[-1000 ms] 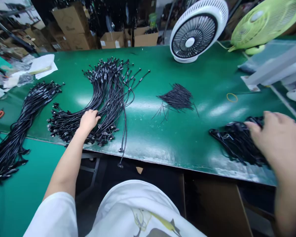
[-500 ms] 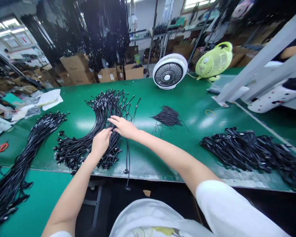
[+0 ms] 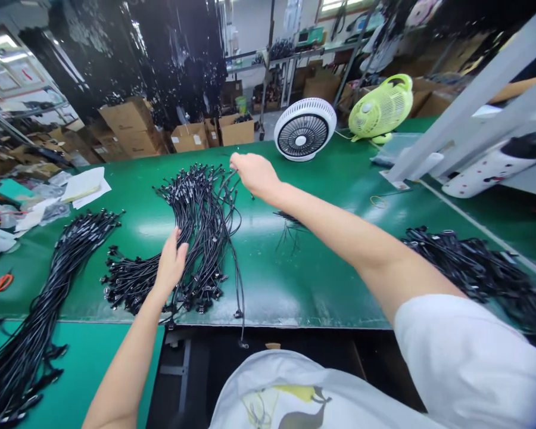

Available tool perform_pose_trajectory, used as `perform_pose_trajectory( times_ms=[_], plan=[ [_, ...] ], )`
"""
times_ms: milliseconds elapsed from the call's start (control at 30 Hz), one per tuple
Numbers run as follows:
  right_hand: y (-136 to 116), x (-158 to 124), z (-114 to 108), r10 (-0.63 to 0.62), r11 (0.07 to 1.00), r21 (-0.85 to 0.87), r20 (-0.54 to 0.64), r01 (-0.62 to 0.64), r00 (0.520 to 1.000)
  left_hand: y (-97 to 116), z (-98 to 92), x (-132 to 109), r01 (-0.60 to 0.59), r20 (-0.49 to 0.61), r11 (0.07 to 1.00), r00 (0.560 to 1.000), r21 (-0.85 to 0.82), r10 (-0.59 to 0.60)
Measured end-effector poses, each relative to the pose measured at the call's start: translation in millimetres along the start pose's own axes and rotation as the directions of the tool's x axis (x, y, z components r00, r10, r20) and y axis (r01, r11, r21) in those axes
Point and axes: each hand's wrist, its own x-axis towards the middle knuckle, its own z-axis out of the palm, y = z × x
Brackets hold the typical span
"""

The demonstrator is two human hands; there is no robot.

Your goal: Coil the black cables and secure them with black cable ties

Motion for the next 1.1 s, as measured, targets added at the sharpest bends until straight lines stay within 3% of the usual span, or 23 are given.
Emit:
perform_pose_trajectory(
  times_ms=[67, 133, 200, 267, 333, 433, 533, 600, 667, 733, 800, 900, 933, 1000, 1067, 1100],
  plan=[
    [-6, 4, -27, -0.032, 0.999, -0.037, -0.096, 0.028, 0.995, 39, 17.1, 13, -0.107, 0.031, 0.977, 0.993, -0.185, 0.115],
    [-14, 2, -50, -0.035, 0.996, -0.084, -0.126, 0.024, 0.991, 76, 34.8, 24, -0.114, 0.069, 0.937, 0.987, -0.332, 0.144],
    [-15, -2, -71, -0.007, 0.989, -0.15, -0.124, -0.012, 0.992, 105, 49.2, 28, 0.011, 0.235, 0.84, 0.962, -0.542, 0.139],
    [-4, -9, -93, 0.035, 0.97, -0.236, -0.097, -0.057, 0.995, 122, 55.4, 22, 0.242, 0.418, 0.623, 0.896, -0.744, 0.151],
    [23, -22, -112, 0.092, 0.946, -0.307, -0.064, -0.108, 0.994, 127, 50.6, 12, 0.438, 0.507, 0.334, 0.848, -0.834, 0.152],
    [85, -63, -123, 0.18, 0.928, -0.332, -0.001, -0.17, 0.984, 119, 27.9, -1, 0.522, 0.522, 0.012, 0.851, -0.853, 0.052],
    [141, -128, -97, 0.272, 0.931, -0.306, 0.224, -0.197, 0.936, 105, 4.6, -7, 0.491, 0.511, -0.164, 0.853, -0.855, -0.109],
    [159, -179, -68, 0.26, 0.94, -0.299, 0.311, -0.165, 0.914, 98, -3.2, -8, 0.443, 0.482, -0.212, 0.853, -0.871, -0.2],
    [155, -227, -42, 0.184, 0.964, -0.241, 0.282, -0.116, 0.942, 96, -2.3, -8, 0.405, 0.444, -0.198, 0.864, -0.893, -0.238],
    [132, -267, -27, 0.125, 0.963, -0.263, 0.254, -0.056, 0.959, 103, 8.5, -7, 0.389, 0.402, -0.103, 0.884, -0.916, -0.238],
    [95, -291, -24, 0.085, 0.964, -0.266, 0.318, 0.003, 0.944, 119, 28.6, -7, 0.366, 0.335, 0.123, 0.918, -0.923, -0.213],
    [40, -289, -36, -0.094, 0.993, -0.02, 0.468, 0.117, 0.878, 154, 67.0, -17, 0.241, 0.263, 0.575, 0.964, -0.782, -0.046],
    [28, -280, -41, -0.156, 0.988, 0.084, 0.471, 0.132, 0.868, 165, 78.4, -23, 0.199, 0.307, 0.673, 0.951, -0.713, 0.044],
    [23, -256, -52, -0.133, 0.983, 0.173, 0.394, 0.068, 0.909, 182, 93.9, -38, 0.201, 0.476, 0.738, 0.86, -0.644, 0.181],
    [37, -238, -59, -0.054, 0.978, 0.206, 0.35, -0.02, 0.935, 189, 97.7, -49, 0.338, 0.619, 0.672, 0.751, -0.659, 0.229],
    [48, -233, -60, -0.035, 0.971, 0.235, 0.354, -0.052, 0.934, 189, 95.6, -52, 0.433, 0.66, 0.6, 0.717, -0.672, 0.222]
  ],
)
